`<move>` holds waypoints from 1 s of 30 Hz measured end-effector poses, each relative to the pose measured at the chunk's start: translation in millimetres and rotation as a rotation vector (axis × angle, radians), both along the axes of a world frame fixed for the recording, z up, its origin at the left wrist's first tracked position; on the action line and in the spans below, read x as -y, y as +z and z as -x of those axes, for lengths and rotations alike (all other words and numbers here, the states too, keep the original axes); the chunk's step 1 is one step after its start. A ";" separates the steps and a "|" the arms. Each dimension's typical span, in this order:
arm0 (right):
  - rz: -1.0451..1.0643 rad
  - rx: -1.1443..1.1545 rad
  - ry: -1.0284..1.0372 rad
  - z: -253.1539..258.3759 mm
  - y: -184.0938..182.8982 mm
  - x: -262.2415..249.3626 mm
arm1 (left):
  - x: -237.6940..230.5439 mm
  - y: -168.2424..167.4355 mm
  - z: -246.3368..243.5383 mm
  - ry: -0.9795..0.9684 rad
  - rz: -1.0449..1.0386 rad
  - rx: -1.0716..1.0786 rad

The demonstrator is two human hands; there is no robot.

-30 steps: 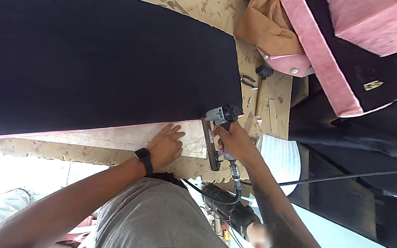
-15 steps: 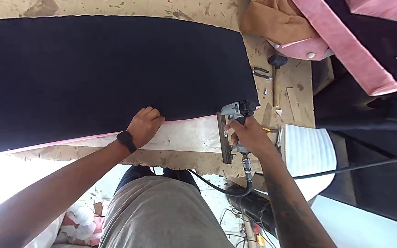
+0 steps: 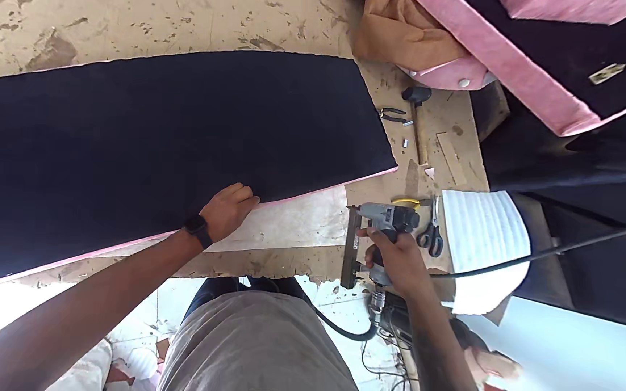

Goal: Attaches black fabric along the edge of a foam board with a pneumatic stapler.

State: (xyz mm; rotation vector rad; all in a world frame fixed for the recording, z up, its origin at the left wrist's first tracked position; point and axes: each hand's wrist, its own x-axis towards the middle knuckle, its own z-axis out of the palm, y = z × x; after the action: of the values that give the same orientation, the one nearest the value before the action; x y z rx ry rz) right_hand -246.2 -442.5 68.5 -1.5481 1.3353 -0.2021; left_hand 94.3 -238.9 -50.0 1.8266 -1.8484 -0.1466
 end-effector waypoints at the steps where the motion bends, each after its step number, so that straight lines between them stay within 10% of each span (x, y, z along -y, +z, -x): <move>1: -0.008 0.009 0.017 -3.2 -2.4 -4.6 | -0.5 -2.0 0.5 -0.030 0.018 -0.006; 13: 0.024 -0.242 0.344 -113.0 8.1 -25.6 | 0.4 -3.1 -1.7 -0.091 -0.007 -0.039; 30: 0.051 -0.385 0.358 -159.0 27.0 -72.0 | -68.9 32.3 42.3 -0.093 -0.594 0.267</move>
State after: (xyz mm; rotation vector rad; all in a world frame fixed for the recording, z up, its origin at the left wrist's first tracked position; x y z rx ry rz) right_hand -87.2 -370.5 95.6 -1.9045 1.3190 0.3018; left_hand 52.0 -170.1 -17.7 2.2332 -2.2459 -0.5613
